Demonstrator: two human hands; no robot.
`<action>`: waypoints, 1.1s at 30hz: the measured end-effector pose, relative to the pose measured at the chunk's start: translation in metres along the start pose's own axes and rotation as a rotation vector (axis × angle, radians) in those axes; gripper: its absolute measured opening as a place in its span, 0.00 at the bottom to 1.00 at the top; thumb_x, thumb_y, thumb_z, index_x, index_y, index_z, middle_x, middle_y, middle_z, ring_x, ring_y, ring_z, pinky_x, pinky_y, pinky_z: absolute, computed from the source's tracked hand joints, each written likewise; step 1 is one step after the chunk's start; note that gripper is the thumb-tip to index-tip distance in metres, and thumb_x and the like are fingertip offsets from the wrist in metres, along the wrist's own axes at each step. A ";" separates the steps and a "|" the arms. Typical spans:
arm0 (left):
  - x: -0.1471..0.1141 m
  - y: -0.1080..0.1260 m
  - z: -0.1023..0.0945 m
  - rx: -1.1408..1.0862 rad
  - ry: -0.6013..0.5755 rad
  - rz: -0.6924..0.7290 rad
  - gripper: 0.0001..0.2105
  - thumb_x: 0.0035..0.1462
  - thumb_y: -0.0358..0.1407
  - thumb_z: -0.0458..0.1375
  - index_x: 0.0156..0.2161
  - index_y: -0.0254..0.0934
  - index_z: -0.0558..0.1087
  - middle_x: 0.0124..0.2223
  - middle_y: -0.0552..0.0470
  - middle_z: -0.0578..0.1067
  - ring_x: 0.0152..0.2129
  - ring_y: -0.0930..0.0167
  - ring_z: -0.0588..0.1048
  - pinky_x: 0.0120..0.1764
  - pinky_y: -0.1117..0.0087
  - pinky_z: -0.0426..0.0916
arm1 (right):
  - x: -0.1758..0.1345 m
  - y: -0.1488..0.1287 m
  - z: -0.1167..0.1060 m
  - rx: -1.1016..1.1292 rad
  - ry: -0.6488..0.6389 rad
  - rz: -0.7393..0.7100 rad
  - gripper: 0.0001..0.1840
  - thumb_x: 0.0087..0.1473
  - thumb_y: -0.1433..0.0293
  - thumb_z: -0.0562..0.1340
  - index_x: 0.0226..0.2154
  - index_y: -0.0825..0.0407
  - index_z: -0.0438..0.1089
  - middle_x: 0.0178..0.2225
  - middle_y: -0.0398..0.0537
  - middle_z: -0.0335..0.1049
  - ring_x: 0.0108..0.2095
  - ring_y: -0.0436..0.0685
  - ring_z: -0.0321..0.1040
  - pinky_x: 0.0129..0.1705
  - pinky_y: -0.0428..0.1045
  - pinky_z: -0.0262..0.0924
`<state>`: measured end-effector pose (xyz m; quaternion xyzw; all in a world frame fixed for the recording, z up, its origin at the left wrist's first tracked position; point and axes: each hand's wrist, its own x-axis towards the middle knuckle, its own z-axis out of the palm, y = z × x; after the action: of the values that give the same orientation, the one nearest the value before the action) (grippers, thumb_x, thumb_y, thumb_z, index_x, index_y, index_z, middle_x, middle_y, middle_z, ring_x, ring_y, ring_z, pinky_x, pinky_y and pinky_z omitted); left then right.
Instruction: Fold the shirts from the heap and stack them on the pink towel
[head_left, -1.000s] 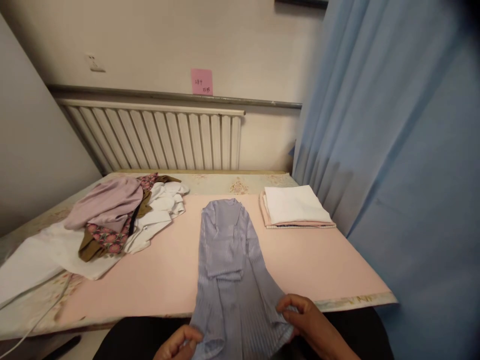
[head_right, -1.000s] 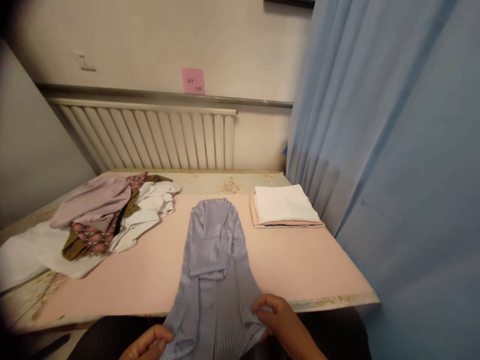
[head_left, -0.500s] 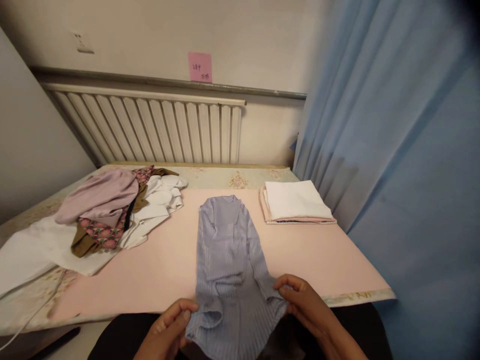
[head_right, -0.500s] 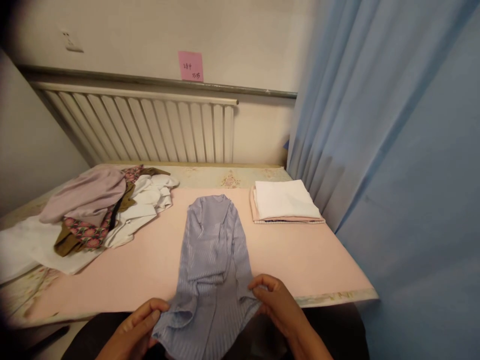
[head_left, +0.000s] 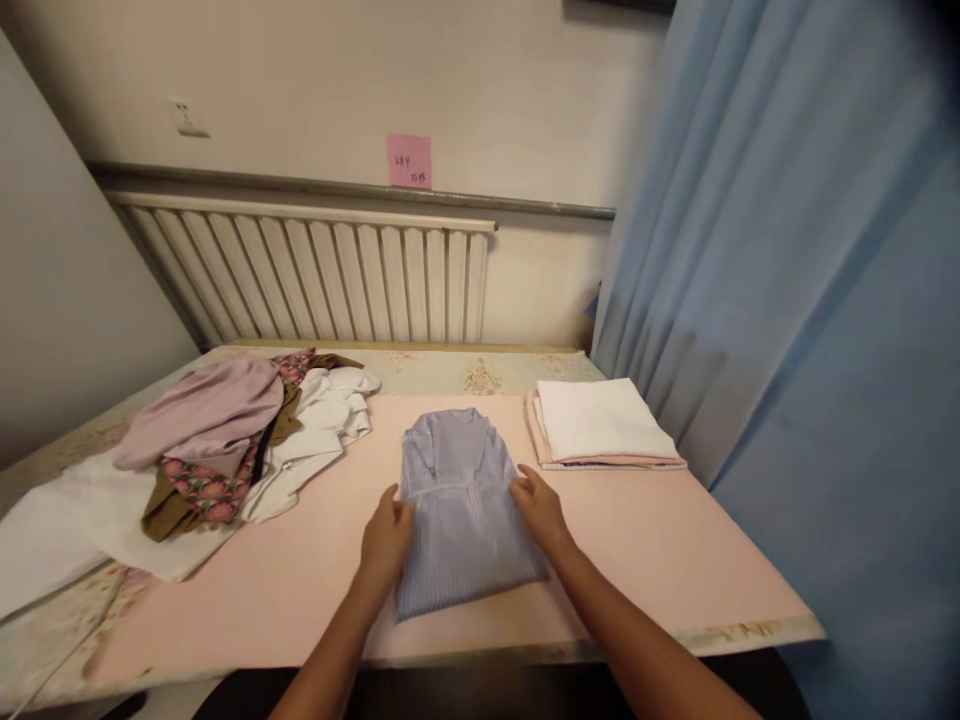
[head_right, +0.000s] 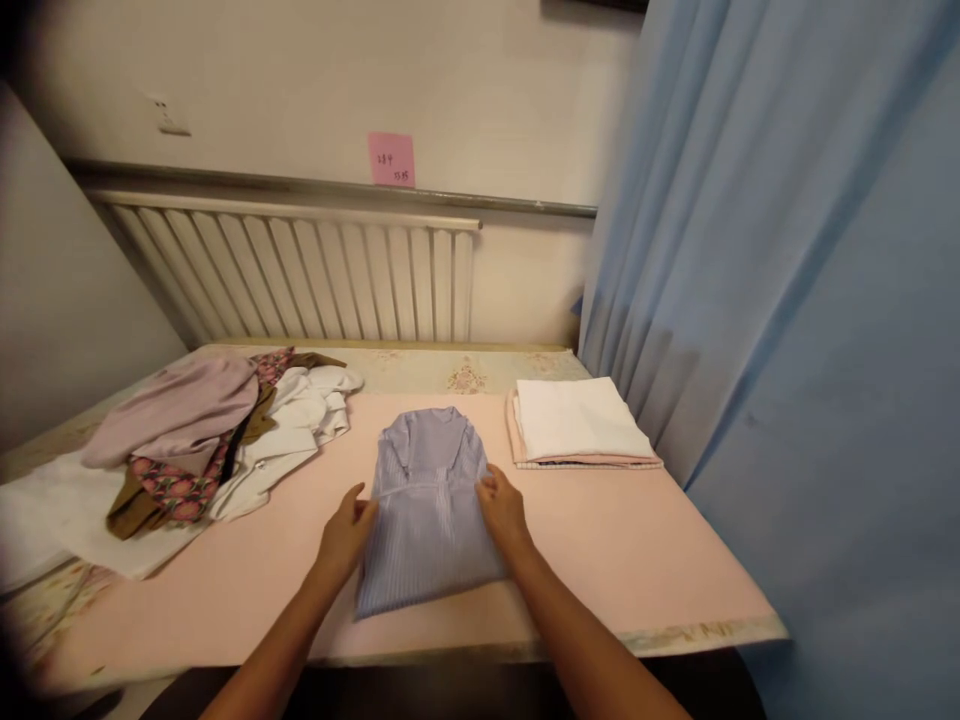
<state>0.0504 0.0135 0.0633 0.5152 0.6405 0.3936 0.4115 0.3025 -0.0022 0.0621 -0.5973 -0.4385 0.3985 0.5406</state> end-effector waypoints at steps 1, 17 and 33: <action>-0.005 -0.006 0.010 0.060 0.009 0.085 0.24 0.57 0.36 0.52 0.58 0.33 0.61 0.54 0.39 0.71 0.53 0.60 0.69 0.58 0.52 0.58 | -0.007 0.010 0.004 -0.183 -0.020 -0.156 0.21 0.52 0.69 0.59 0.50 0.51 0.68 0.46 0.52 0.73 0.50 0.60 0.68 0.55 0.58 0.61; -0.015 -0.063 0.062 1.006 0.079 0.577 0.25 0.62 0.42 0.46 0.62 0.37 0.60 0.65 0.45 0.58 0.63 0.55 0.52 0.59 0.47 0.53 | -0.021 0.066 0.010 -1.034 -0.210 -0.592 0.27 0.59 0.63 0.57 0.59 0.52 0.60 0.63 0.54 0.53 0.64 0.65 0.45 0.64 0.65 0.40; -0.016 -0.072 0.058 0.913 0.228 0.753 0.18 0.62 0.33 0.45 0.53 0.31 0.68 0.56 0.40 0.70 0.57 0.60 0.64 0.55 0.56 0.61 | 0.017 0.065 -0.023 -0.599 0.271 -0.136 0.17 0.57 0.66 0.49 0.39 0.52 0.72 0.36 0.51 0.75 0.37 0.57 0.71 0.40 0.49 0.61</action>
<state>0.0827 -0.0089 -0.0216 0.7858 0.5584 0.2502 -0.0901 0.3357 0.0056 -0.0008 -0.7464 -0.4990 0.1318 0.4200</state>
